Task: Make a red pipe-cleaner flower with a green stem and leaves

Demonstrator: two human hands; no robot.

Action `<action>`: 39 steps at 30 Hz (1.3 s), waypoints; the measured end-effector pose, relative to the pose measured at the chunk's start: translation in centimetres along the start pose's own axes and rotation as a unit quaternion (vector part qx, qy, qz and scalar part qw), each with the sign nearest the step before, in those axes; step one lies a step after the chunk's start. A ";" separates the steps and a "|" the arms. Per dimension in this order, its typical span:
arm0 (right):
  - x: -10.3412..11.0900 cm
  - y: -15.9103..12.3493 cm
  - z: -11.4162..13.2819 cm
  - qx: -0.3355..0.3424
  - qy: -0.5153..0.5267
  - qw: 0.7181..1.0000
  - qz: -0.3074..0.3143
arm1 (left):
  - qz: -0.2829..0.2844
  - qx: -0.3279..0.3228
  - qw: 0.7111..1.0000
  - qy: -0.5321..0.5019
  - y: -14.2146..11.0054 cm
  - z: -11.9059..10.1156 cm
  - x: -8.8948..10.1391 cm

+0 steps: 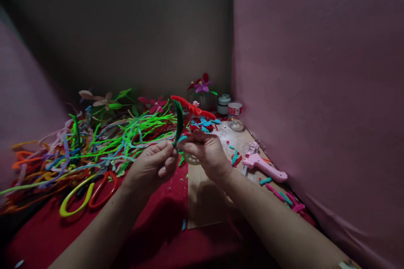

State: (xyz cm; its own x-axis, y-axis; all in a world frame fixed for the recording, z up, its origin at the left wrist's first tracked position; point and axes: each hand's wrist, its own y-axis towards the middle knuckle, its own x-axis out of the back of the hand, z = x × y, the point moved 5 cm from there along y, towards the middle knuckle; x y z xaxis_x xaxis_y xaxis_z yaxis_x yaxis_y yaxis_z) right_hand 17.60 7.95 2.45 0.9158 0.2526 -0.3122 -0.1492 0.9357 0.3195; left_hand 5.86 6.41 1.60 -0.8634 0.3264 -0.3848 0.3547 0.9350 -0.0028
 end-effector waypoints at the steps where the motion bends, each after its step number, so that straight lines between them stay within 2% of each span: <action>1: 0.0 0.0 -0.1 -0.008 0.001 1.000 0.001 | 0.012 0.011 1.000 -0.014 0.0 0.2 -0.1; 6: -0.1 0.2 -1.1 -0.070 0.050 0.995 0.054 | 0.095 0.094 0.987 -0.087 -0.3 1.1 -0.3; 8: -0.2 0.3 -1.5 -0.098 0.073 0.989 0.081 | 0.123 0.116 0.982 -0.079 -0.4 1.2 -0.2; 10: -0.3 0.4 -1.8 -0.107 0.087 0.986 0.091 | 0.123 0.113 0.985 -0.046 -0.4 1.1 -0.1; 12: -0.2 0.6 -1.8 -0.098 0.088 0.988 0.081 | 0.090 0.079 0.993 0.017 -0.2 0.7 0.1; 14: 0.1 0.7 -1.7 -0.086 0.073 0.992 0.050 | 0.035 0.022 0.993 0.109 0.0 0.2 0.3; 16: 0.5 0.7 -1.7 -0.078 0.053 0.995 0.012 | -0.032 -0.046 0.976 0.213 0.0 -0.5 0.3; 18: 0.8 0.7 -1.6 -0.072 0.039 0.997 -0.016 | -0.084 -0.105 0.946 0.295 -0.2 -1.1 0.2; 20: 0.8 0.7 -1.6 -0.068 0.031 0.997 -0.021 | -0.108 -0.138 0.927 0.331 -0.4 -1.4 0.0; 21: 0.8 0.7 -1.7 -0.068 0.029 0.997 -0.016 | -0.109 -0.141 0.928 0.328 -0.4 -1.4 0.0; 24: 0.7 0.9 -2.0 -0.089 0.045 0.995 0.012 | -0.076 -0.099 0.960 0.249 -0.2 -0.8 0.2; 27: 0.7 1.1 -2.6 -0.133 0.090 0.986 0.034 | 0.001 -0.035 0.993 0.112 0.1 0.2 0.4; 30: 0.3 1.0 -2.8 -0.157 0.126 0.977 0.067 | 0.092 0.037 0.995 0.008 0.1 0.9 0.2; 32: 0.1 0.9 -2.8 -0.154 0.129 0.977 0.066 | 0.118 0.073 0.990 0.002 0.0 1.0 0.1; 34: 0.4 0.9 -2.6 -0.131 0.113 0.984 0.030 | 0.083 0.046 0.993 0.069 0.1 0.6 0.2; 36: 0.8 0.8 -2.3 -0.099 0.088 0.991 -0.011 | -0.003 -0.037 0.981 0.193 0.2 -0.4 0.5; 39: 1.0 0.7 -2.1 -0.065 0.031 0.997 -0.023 | -0.113 -0.165 0.905 0.374 -0.3 -1.5 0.5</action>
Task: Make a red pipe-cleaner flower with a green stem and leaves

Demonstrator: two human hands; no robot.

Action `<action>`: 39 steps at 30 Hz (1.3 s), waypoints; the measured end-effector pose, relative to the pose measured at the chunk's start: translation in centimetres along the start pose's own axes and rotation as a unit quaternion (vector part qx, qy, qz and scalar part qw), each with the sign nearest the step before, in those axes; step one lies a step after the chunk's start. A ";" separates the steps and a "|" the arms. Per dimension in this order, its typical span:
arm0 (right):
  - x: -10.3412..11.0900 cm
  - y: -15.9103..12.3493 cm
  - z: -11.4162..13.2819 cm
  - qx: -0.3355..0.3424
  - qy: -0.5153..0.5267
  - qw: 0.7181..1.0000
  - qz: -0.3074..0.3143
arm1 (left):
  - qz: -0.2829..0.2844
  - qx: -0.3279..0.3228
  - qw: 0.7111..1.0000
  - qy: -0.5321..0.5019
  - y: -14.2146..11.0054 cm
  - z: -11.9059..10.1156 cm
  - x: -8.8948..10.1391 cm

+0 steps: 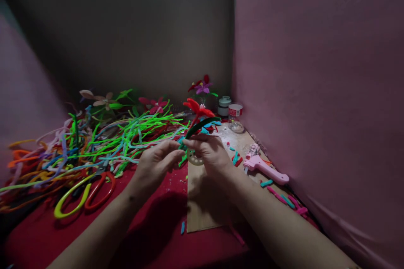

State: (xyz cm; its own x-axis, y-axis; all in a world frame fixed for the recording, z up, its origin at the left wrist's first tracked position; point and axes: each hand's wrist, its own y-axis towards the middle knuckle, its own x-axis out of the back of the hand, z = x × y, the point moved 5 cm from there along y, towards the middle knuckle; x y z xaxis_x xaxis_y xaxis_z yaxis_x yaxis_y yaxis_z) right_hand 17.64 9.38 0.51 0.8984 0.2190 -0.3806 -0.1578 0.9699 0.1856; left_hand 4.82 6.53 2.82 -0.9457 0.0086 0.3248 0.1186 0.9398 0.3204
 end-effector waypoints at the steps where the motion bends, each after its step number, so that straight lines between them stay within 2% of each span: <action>1: 0.0 -0.1 0.0 0.005 -0.018 1.000 0.002 | -0.021 -0.020 0.999 0.038 -0.1 -0.1 0.0; 3: -0.3 -0.2 -0.1 0.008 -0.035 0.999 0.014 | -0.034 -0.015 0.998 0.045 -0.1 0.2 0.0; 6: -0.9 -0.3 -0.3 -0.023 0.020 0.999 0.027 | -0.007 0.072 0.994 -0.088 0.1 1.4 -0.3; 9: -1.1 -0.3 -0.4 -0.053 0.073 0.996 0.018 | 0.025 0.126 0.968 -0.218 0.2 1.8 -0.8; 12: -1.0 -0.1 -0.3 -0.044 0.062 0.997 0.036 | 0.064 0.159 0.938 -0.300 0.0 1.9 -1.2; 18: -1.2 0.0 -0.3 -0.033 0.041 0.993 0.102 | 0.199 0.207 0.865 -0.411 -0.3 2.1 -1.5; 20: -1.5 -0.2 -0.1 -0.017 0.039 0.993 0.110 | 0.233 0.217 0.854 -0.411 -0.4 2.0 -1.5; 21: -1.5 -0.3 0.1 -0.004 0.034 0.994 0.100 | 0.236 0.214 0.862 -0.394 -0.4 1.9 -1.4; 23: -1.3 -0.4 0.5 0.020 0.018 0.998 0.057 | 0.205 0.178 0.909 -0.315 -0.2 1.7 -1.1; 25: -1.0 -0.5 0.6 0.027 -0.004 1.000 0.013 | 0.127 0.103 0.970 -0.182 0.2 1.3 -0.5; 27: -0.8 -0.5 0.6 0.029 -0.037 0.999 -0.007 | 0.037 0.020 0.998 -0.047 0.2 0.5 0.1; 28: -0.7 -0.4 0.6 0.032 -0.056 0.998 -0.010 | 0.007 -0.006 1.000 -0.003 0.2 0.2 0.3; 30: -0.6 -0.3 0.5 0.034 -0.089 0.995 0.002 | -0.007 -0.005 1.000 0.013 0.2 0.2 0.3; 34: -0.8 -0.1 0.2 0.027 -0.100 0.993 0.055 | 0.065 0.094 0.986 -0.118 0.3 1.1 -0.1; 39: -0.8 0.1 0.1 0.000 -0.070 0.995 0.066 | 0.121 0.146 0.952 -0.238 0.4 1.9 -0.2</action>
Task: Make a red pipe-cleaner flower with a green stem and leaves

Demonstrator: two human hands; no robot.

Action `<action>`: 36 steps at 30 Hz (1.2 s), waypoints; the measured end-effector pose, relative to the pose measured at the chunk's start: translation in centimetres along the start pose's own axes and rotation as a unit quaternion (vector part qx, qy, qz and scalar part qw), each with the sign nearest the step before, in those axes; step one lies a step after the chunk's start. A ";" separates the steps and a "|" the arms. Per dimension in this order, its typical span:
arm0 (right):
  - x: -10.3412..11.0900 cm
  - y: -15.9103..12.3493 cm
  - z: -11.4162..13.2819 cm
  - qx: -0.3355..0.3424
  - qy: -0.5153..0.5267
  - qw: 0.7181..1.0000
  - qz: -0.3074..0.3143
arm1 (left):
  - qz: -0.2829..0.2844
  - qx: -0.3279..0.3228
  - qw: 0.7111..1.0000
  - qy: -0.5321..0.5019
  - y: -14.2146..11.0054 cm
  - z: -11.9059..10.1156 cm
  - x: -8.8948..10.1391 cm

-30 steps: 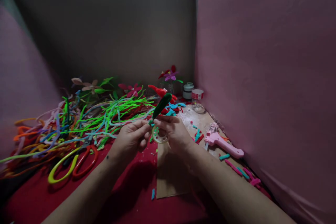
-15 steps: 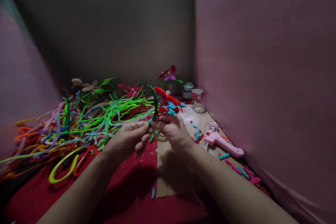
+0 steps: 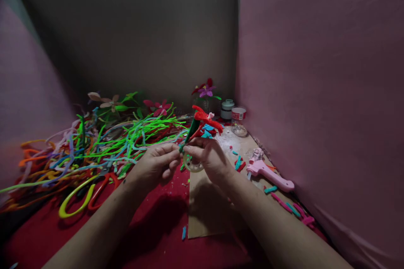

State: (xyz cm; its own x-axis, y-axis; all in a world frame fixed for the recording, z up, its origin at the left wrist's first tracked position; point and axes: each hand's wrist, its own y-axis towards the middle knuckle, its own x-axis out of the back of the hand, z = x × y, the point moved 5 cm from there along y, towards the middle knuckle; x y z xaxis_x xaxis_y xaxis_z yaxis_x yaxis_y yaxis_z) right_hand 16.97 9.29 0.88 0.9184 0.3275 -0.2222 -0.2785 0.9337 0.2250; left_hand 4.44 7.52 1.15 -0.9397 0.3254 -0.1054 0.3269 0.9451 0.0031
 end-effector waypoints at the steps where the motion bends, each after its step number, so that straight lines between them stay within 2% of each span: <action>1: 0.0 0.0 0.0 0.002 0.010 1.000 0.005 | 0.011 0.013 1.000 -0.022 0.0 0.2 0.0; 7: -0.4 -0.2 -0.3 -0.013 0.052 0.996 0.071 | 0.114 0.066 0.981 -0.142 -0.5 0.6 -0.9; 10: -0.4 -0.4 -0.4 -0.018 0.065 0.996 0.061 | 0.130 0.064 0.981 -0.132 -0.7 0.5 -1.0; 12: -0.1 -0.4 -0.4 -0.010 0.042 0.998 0.037 | 0.109 0.044 0.991 -0.064 -0.6 0.2 -0.9; 14: 0.2 -0.4 -0.2 0.011 0.009 1.000 0.011 | 0.060 -0.001 0.998 0.037 -0.4 -0.4 -0.6; 16: 0.4 -0.3 -0.1 0.026 -0.008 1.000 -0.005 | 0.000 -0.049 0.991 0.125 -0.3 -1.0 -0.4; 18: 0.5 -0.2 -0.1 0.029 -0.009 1.000 -0.008 | -0.042 -0.071 0.984 0.159 -0.3 -1.3 -0.3; 20: 0.4 -0.2 0.0 0.025 -0.019 1.000 0.002 | -0.044 -0.066 0.988 0.129 -0.2 -1.1 -0.2; 23: 0.0 -0.3 0.2 0.020 -0.027 0.999 0.017 | -0.014 -0.018 1.000 0.018 0.0 -0.1 -0.1; 28: -0.3 -0.4 0.5 0.018 -0.047 0.999 0.008 | 0.029 0.052 0.990 -0.129 0.5 1.4 -0.1; 31: -0.4 -0.5 0.5 0.032 -0.046 0.998 -0.001 | 0.048 0.055 0.981 -0.179 0.6 1.6 -0.3; 36: -0.8 -0.8 0.3 0.014 -0.010 1.000 -0.013 | 0.039 0.053 0.977 -0.204 0.6 1.7 -0.6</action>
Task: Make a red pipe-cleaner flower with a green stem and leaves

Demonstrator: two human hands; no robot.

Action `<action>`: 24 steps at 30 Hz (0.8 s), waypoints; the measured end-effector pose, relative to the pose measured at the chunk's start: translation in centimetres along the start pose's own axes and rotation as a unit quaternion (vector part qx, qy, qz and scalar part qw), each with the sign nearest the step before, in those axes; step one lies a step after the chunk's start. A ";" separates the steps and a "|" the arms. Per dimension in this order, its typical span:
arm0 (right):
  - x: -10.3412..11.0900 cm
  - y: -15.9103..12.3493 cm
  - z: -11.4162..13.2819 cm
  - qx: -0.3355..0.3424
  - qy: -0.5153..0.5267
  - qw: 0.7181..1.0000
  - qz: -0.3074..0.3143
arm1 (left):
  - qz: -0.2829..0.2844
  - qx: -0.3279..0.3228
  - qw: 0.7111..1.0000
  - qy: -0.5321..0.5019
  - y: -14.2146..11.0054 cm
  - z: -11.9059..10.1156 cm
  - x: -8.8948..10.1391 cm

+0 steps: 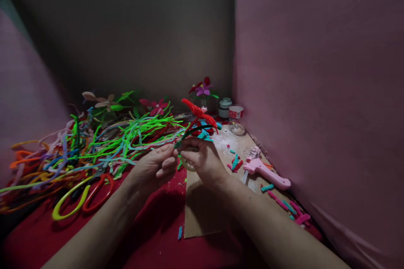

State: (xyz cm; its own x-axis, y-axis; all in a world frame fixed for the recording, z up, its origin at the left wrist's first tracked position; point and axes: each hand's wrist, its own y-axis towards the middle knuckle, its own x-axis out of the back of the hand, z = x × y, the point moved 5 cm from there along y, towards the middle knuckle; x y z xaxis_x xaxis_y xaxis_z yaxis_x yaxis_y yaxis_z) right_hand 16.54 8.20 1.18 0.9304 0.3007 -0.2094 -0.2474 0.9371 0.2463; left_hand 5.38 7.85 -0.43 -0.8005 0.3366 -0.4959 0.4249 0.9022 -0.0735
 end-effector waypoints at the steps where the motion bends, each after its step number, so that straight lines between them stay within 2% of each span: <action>1: 0.0 -0.1 0.0 -0.004 0.007 1.000 -0.011 | -0.002 0.000 1.000 -0.004 0.0 0.0 0.0; 6: 0.0 -0.1 0.1 -0.009 0.077 0.995 -0.059 | 0.000 -0.007 1.000 -0.009 0.0 0.2 0.0; 8: 0.2 -0.1 0.0 -0.016 0.063 0.996 -0.068 | 0.002 -0.006 1.000 -0.010 0.0 0.3 0.0; 13: 0.4 0.1 0.0 -0.014 0.016 0.999 -0.036 | 0.004 0.004 0.999 -0.039 -0.2 0.5 -0.5; 18: 0.4 0.3 -0.5 -0.010 0.085 0.996 -0.008 | 0.032 0.046 0.997 -0.059 -0.6 0.5 -1.3; 21: 0.4 0.4 -0.7 -0.011 0.100 0.995 -0.017 | 0.033 0.047 0.998 0.017 -0.6 0.2 -1.2; 23: 0.6 0.4 -0.7 -0.007 0.083 0.996 -0.033 | -0.011 -0.013 0.989 0.147 -0.5 -0.4 -0.9; 24: 0.7 0.4 -0.7 -0.005 0.070 0.996 -0.045 | -0.049 -0.063 0.970 0.229 -0.4 -0.9 -0.7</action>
State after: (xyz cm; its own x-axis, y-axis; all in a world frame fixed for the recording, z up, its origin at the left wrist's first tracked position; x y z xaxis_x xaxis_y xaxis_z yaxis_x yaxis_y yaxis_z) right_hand 16.93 8.93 0.48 0.9020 0.2365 -0.3612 -0.1681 0.9630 0.2107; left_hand 5.35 7.46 0.77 -0.9503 0.3068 -0.0532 0.3061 0.9518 0.0207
